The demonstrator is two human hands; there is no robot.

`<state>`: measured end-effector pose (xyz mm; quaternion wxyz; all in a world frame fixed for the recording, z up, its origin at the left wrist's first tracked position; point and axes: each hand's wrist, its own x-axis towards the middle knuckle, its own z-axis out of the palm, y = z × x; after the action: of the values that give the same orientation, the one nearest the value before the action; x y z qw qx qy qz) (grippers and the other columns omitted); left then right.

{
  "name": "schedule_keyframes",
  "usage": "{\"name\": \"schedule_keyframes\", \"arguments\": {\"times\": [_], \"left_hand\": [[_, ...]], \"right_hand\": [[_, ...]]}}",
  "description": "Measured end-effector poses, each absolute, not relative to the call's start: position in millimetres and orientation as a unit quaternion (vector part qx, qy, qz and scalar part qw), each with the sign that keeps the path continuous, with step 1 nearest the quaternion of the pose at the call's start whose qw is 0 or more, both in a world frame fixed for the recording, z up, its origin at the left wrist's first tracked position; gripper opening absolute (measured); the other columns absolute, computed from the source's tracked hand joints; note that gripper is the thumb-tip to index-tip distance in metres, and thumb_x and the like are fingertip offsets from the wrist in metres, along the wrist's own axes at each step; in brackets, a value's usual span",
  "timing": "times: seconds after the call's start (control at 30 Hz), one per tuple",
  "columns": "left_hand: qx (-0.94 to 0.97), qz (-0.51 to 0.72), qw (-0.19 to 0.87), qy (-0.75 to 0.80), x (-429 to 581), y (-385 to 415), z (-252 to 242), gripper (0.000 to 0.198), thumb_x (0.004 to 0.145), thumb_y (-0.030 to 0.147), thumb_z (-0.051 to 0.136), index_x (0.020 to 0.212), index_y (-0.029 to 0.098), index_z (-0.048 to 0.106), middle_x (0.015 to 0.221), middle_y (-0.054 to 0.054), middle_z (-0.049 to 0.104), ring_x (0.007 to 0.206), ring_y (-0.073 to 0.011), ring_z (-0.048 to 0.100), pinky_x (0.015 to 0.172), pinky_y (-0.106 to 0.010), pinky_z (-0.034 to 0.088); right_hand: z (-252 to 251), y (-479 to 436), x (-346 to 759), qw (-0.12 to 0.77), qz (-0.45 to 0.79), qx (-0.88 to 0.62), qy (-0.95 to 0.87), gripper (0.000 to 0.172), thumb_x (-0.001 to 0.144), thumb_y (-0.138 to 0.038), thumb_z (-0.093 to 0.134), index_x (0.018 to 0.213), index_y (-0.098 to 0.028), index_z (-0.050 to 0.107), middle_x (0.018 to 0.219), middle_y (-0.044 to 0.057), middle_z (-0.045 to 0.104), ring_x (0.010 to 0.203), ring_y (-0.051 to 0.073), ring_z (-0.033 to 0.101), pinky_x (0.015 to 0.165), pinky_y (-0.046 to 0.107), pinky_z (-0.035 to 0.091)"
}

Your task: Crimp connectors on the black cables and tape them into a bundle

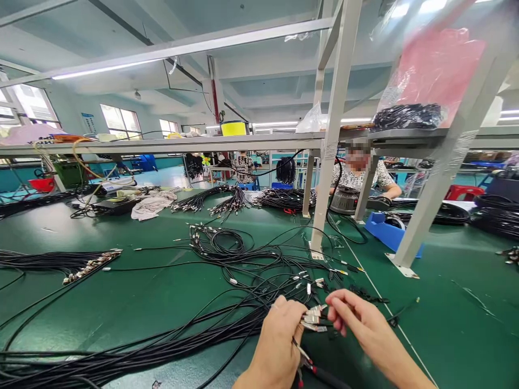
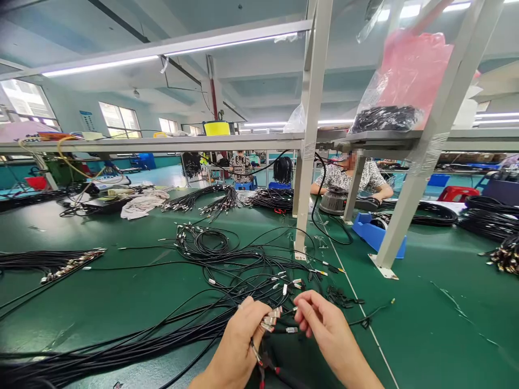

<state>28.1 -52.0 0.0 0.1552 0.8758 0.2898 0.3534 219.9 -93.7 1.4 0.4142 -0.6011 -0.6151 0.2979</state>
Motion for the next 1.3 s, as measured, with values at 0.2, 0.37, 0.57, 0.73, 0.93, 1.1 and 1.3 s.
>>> {"name": "schedule_keyframes", "arguments": {"times": [0.2, 0.37, 0.57, 0.73, 0.93, 1.1, 1.3], "left_hand": [[0.826, 0.398, 0.273, 0.291, 23.5, -53.1, 8.5, 0.035, 0.105, 0.029, 0.031, 0.085, 0.018, 0.058, 0.087, -0.008, 0.064, 0.086, -0.0202, 0.053, 0.076, -0.03, 0.042], [0.807, 0.355, 0.366, 0.297, 23.1, -51.8, 6.9, 0.036, 0.105, 0.039, 0.03, 0.097, 0.019, 0.059, 0.07, 0.0, 0.056, 0.066, -0.015, 0.049, 0.066, -0.027, 0.038], [0.807, 0.374, 0.332, 0.314, 19.8, -52.1, 8.0, 0.035, 0.105, 0.035, 0.028, 0.09, 0.019, 0.055, 0.073, 0.0, 0.055, 0.067, -0.0146, 0.048, 0.065, -0.026, 0.038], [0.866, 0.389, 0.114, 0.292, 15.3, -48.8, 5.2, 0.025, 0.096, 0.009, 0.032, 0.097, 0.019, 0.056, 0.084, -0.004, 0.062, 0.076, -0.0191, 0.051, 0.071, -0.03, 0.041], [0.918, 0.247, 0.036, 0.309, 24.2, -51.6, -3.2, 0.02, 0.093, 0.005, 0.045, 0.096, 0.019, 0.059, 0.088, -0.004, 0.065, 0.082, -0.0215, 0.055, 0.079, -0.034, 0.042], [0.922, 0.208, 0.053, 0.321, 29.0, -53.0, -10.3, 0.021, 0.093, 0.005, 0.049, 0.099, 0.021, 0.061, 0.099, -0.003, 0.064, 0.086, -0.0198, 0.056, 0.079, -0.032, 0.04], [0.907, 0.23, 0.102, 0.338, 34.7, -48.8, -28.2, 0.029, 0.086, -0.001, 0.044, 0.091, 0.02, 0.062, 0.087, -0.003, 0.067, 0.084, -0.0196, 0.053, 0.082, -0.032, 0.038]], "right_hand": [[-45.7, -81.7, 227.0, 0.304, 0.139, -0.625, -0.706, 0.015, 0.083, -0.02, 0.05, 0.086, -0.025, 0.064, 0.087, 0.004, 0.063, 0.08, 0.023, 0.061, 0.073, 0.037, 0.046], [-60.6, -79.0, 219.6, 0.256, 0.027, -0.62, -0.742, 0.02, 0.089, -0.016, 0.045, 0.085, -0.024, 0.062, 0.09, 0.007, 0.062, 0.083, 0.025, 0.06, 0.071, 0.037, 0.049], [-56.3, -79.9, 212.7, 0.228, -0.019, -0.613, -0.756, 0.022, 0.091, -0.012, 0.042, 0.083, -0.023, 0.06, 0.09, 0.009, 0.063, 0.082, 0.027, 0.06, 0.072, 0.04, 0.05], [-50.3, -82.9, 214.1, 0.227, 0.025, -0.617, -0.753, 0.021, 0.084, -0.007, 0.045, 0.081, -0.022, 0.059, 0.091, 0.008, 0.064, 0.083, 0.025, 0.059, 0.072, 0.037, 0.049], [-38.7, -89.2, 210.9, 0.267, 0.129, -0.621, -0.726, 0.017, 0.07, -0.007, 0.05, 0.078, -0.02, 0.059, 0.086, 0.009, 0.065, 0.082, 0.026, 0.056, 0.078, 0.041, 0.044], [-5.3, -94.7, 215.7, 0.343, 0.295, -0.594, -0.665, 0.007, 0.078, -0.023, 0.05, 0.078, -0.022, 0.056, 0.073, 0.0, 0.062, 0.069, 0.017, 0.055, 0.063, 0.028, 0.042], [12.3, -100.4, 212.1, 0.423, 0.431, -0.561, -0.566, 0.017, 0.076, -0.037, 0.059, 0.076, -0.021, 0.058, 0.068, -0.002, 0.058, 0.063, 0.014, 0.053, 0.058, 0.026, 0.041]]}}
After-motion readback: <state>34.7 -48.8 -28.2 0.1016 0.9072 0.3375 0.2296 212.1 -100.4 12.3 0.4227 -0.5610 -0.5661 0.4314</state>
